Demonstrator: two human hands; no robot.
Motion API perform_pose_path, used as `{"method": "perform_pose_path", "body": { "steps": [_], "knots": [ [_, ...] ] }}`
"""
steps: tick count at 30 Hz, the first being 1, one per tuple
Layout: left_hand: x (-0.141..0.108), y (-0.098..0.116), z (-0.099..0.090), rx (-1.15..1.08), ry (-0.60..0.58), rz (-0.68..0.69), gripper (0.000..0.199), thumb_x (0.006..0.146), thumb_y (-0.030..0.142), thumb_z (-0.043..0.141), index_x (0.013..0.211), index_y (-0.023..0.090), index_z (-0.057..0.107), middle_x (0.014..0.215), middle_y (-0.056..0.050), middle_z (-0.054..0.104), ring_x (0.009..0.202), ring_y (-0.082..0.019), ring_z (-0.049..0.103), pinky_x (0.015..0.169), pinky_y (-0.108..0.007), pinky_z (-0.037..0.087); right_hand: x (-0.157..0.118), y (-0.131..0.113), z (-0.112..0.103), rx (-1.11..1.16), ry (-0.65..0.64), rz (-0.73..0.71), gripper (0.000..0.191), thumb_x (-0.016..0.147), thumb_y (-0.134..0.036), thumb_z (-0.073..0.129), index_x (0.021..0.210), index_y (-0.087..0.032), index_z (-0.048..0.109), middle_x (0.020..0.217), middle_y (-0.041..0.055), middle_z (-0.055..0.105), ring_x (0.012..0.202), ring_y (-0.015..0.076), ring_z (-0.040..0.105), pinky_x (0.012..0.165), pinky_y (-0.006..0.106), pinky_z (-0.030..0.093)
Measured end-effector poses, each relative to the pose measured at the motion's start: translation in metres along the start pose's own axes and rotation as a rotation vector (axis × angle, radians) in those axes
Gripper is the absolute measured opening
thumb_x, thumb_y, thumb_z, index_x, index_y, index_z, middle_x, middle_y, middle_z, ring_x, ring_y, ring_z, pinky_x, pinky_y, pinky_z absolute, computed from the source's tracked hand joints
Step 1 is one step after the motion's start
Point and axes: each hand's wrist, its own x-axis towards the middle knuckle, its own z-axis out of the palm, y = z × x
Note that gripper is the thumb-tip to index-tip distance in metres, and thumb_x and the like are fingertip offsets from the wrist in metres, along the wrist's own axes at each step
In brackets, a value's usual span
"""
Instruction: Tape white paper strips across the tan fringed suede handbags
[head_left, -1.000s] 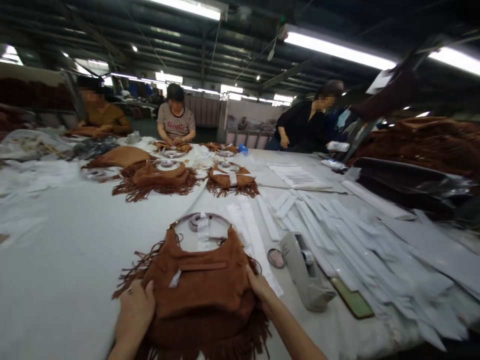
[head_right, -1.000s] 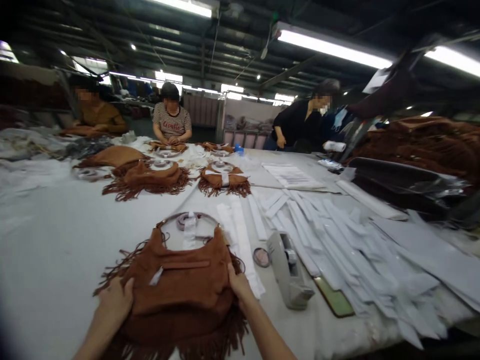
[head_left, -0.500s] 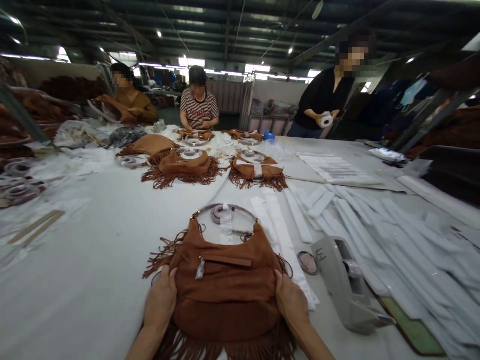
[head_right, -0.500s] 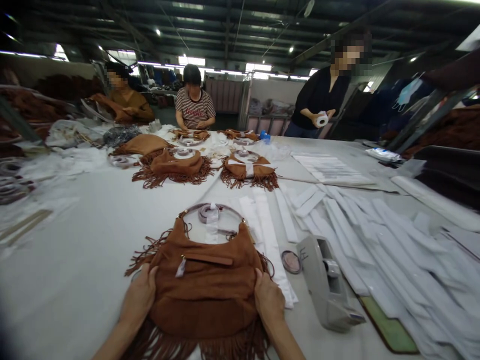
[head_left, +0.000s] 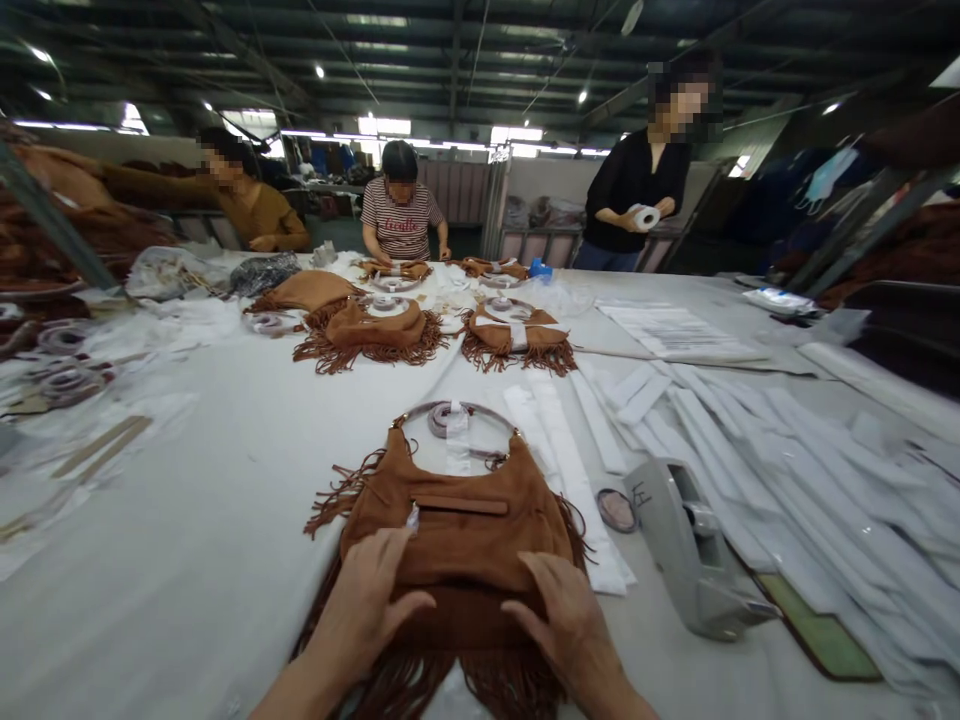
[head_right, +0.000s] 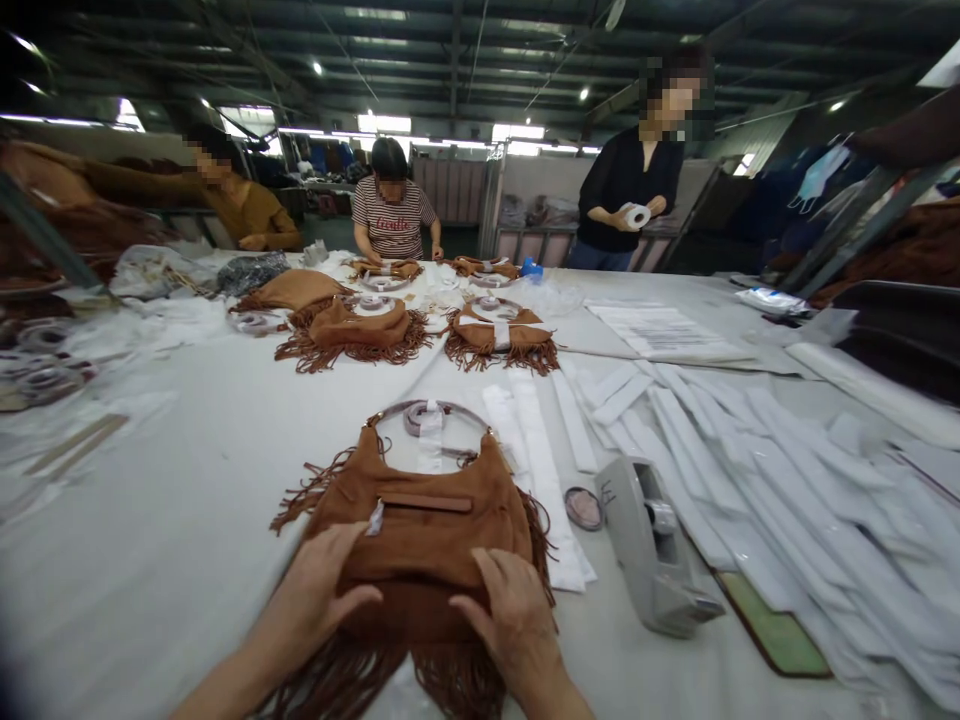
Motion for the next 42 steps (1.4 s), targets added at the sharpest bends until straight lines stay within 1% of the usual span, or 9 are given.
{"method": "perform_pose_path", "body": {
  "steps": [5,9,13,17,22,27,33,38,42],
  "knots": [
    [0.023,0.02,0.012,-0.008,-0.393,0.03,0.065,0.056,0.051,0.081,0.108,0.023,0.056,0.11,-0.007,0.059,0.102,-0.031,0.053,0.087,-0.042,0.039,0.009,-0.019,0.016,-0.006,-0.047,0.017,0.022,0.094,-0.038,0.047,0.094,-0.019,0.059,0.088,0.0069,0.06,0.082,0.021,0.055,0.074,0.034,0.042],
    [0.034,0.01,0.02,-0.034,-0.49,0.028,0.064,0.046,0.057,0.083,0.09,0.018,0.057,0.101,-0.006,0.059,0.094,-0.029,0.053,0.083,-0.041,0.038,0.012,-0.015,0.03,-0.065,-0.056,0.047,0.033,0.097,-0.035,0.04,0.073,-0.019,0.056,0.074,0.0043,0.056,0.071,0.019,0.049,0.067,0.032,0.033],
    [0.028,-0.008,0.025,-0.125,-0.485,0.147,0.068,0.05,0.065,0.077,0.094,0.018,0.057,0.102,-0.007,0.056,0.096,-0.027,0.05,0.087,-0.041,0.037,0.011,-0.006,0.04,-0.059,-0.058,0.042,0.038,0.098,-0.035,0.036,0.068,-0.019,0.053,0.064,0.0018,0.053,0.063,0.0173,0.046,0.066,0.033,0.029],
    [0.021,-0.024,0.028,-0.211,-0.464,0.273,0.091,0.057,0.068,0.072,0.128,0.02,0.041,0.114,-0.009,0.053,0.105,-0.029,0.045,0.096,-0.046,0.033,0.014,0.002,0.037,0.068,-0.047,-0.07,0.038,0.096,-0.048,0.038,0.096,-0.016,0.057,0.075,0.0031,0.059,0.067,0.0167,0.05,0.068,0.031,0.032],
    [0.02,-0.032,0.035,-0.158,-0.409,0.363,0.067,0.06,0.071,0.068,0.096,0.018,0.049,0.098,-0.006,0.054,0.09,-0.024,0.046,0.09,-0.045,0.034,0.02,0.003,0.028,0.061,-0.122,-0.159,0.049,0.078,-0.067,0.054,0.076,-0.018,0.055,0.068,0.0022,0.053,0.065,0.0181,0.045,0.065,0.032,0.032],
    [0.013,-0.044,0.043,-0.116,-0.233,0.61,0.05,0.074,0.065,0.061,0.074,0.018,0.044,0.078,-0.001,0.047,0.076,-0.017,0.04,0.078,-0.036,0.034,0.015,0.007,0.028,0.107,-0.139,-0.264,0.041,0.083,-0.052,0.061,0.063,-0.019,0.048,0.066,0.0014,0.049,0.067,0.0171,0.044,0.066,0.032,0.032],
    [0.008,-0.058,0.051,-0.076,-0.172,0.639,0.037,0.087,0.044,0.057,0.067,0.017,0.041,0.072,0.0,0.046,0.071,-0.015,0.038,0.07,-0.032,0.029,0.009,0.015,0.039,0.166,-0.137,-0.251,0.039,0.089,-0.042,0.053,0.059,-0.019,0.045,0.059,0.0009,0.047,0.058,0.0148,0.04,0.056,0.031,0.027],
    [0.006,-0.053,0.049,-0.033,-0.118,0.613,0.033,0.088,0.039,0.057,0.066,0.017,0.043,0.071,0.0,0.048,0.071,-0.016,0.039,0.068,-0.031,0.028,0.007,0.012,0.026,0.157,-0.13,-0.226,0.026,0.09,-0.041,0.053,0.088,-0.015,0.056,0.069,0.0027,0.058,0.065,0.0176,0.05,0.063,0.034,0.038],
    [-0.006,-0.043,0.039,-0.054,-0.014,0.631,0.024,0.094,0.023,0.041,0.072,0.017,0.05,0.075,-0.002,0.054,0.074,-0.016,0.043,0.075,-0.034,0.031,-0.019,0.019,-0.007,0.086,-0.05,-0.153,0.052,0.08,-0.057,0.062,0.108,-0.014,0.052,0.093,0.0099,0.063,0.088,0.0246,0.058,0.08,0.04,0.044]
  ]
}}
